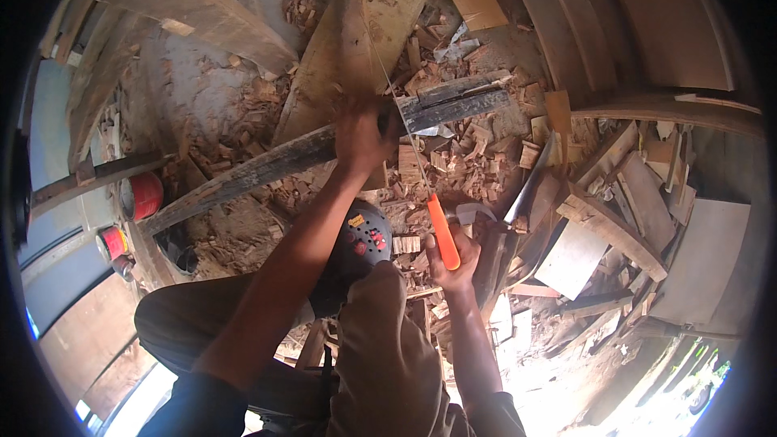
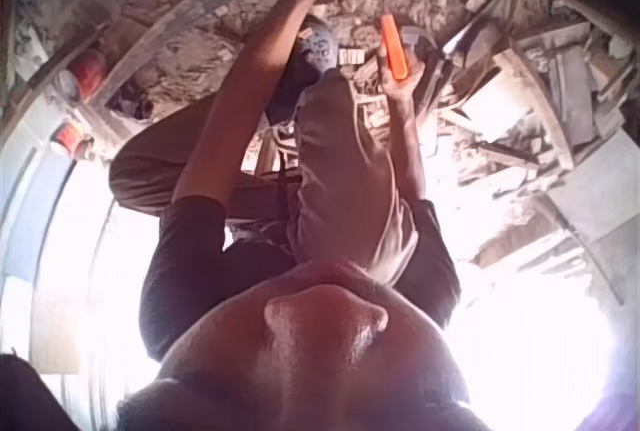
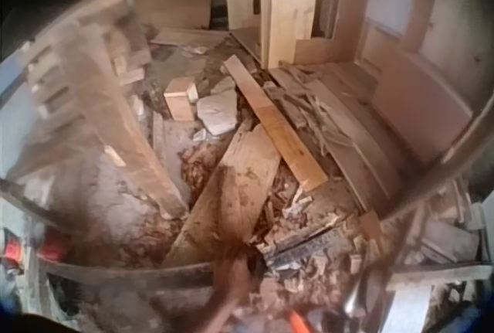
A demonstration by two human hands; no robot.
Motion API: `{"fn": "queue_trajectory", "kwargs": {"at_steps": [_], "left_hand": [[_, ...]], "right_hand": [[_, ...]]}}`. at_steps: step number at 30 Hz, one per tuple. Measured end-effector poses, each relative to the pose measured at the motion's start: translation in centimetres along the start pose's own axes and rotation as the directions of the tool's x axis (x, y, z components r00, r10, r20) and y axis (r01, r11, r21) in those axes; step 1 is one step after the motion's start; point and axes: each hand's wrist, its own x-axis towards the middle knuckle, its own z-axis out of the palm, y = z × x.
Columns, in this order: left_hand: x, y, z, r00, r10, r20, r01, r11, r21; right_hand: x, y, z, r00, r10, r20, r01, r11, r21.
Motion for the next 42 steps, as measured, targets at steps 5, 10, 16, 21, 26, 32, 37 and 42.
{"fn": "queue_trajectory", "kwargs": {"at_steps": [5, 10, 16, 21, 26, 32, 37, 42], "left_hand": [[-1.1, -1.9, -0.1, 0.991, 0.129, -0.023, -0.127, 0.989, 0.078], [-0.1, -0.6, -0.3, 0.999, 0.000, 0.050, -0.003, 0.998, 0.056], [-0.4, -0.9, 0.0, 1.000, 0.006, -0.014, -0.004, 0.988, 0.153], [-0.3, -0.2, 0.3, 0.996, -0.028, 0.081, 0.018, 0.993, 0.117], [0.2, -1.0, 0.3, 0.999, -0.007, 0.051, -0.003, 0.982, 0.189], [0.0, -0.7, 0.3, 0.997, -0.022, 0.073, 0.013, 0.993, 0.119], [-0.3, -1.2, 0.0, 1.000, -0.018, 0.005, 0.017, 0.990, 0.143], [0.1, -0.6, 0.2, 0.999, -0.013, 0.052, 0.007, 0.994, 0.111]], "right_hand": [[0.7, -1.1, -0.4, 0.964, 0.210, 0.163, -0.214, 0.977, 0.009], [0.0, -1.4, -0.3, 0.990, 0.110, 0.088, -0.093, 0.980, -0.178], [-1.6, -2.0, -1.4, 0.995, -0.041, 0.091, 0.069, 0.943, -0.326], [1.2, -0.2, -0.4, 0.994, -0.070, 0.082, 0.095, 0.929, -0.358], [-4.6, 0.4, -3.7, 0.991, 0.036, 0.129, 0.017, 0.921, -0.389], [2.6, -1.1, 0.4, 0.989, -0.115, 0.096, 0.137, 0.954, -0.267], [-5.7, 1.7, -3.2, 0.986, 0.096, 0.136, -0.049, 0.949, -0.312], [-1.7, -1.8, -1.8, 0.991, -0.088, 0.104, 0.124, 0.904, -0.410]]}}
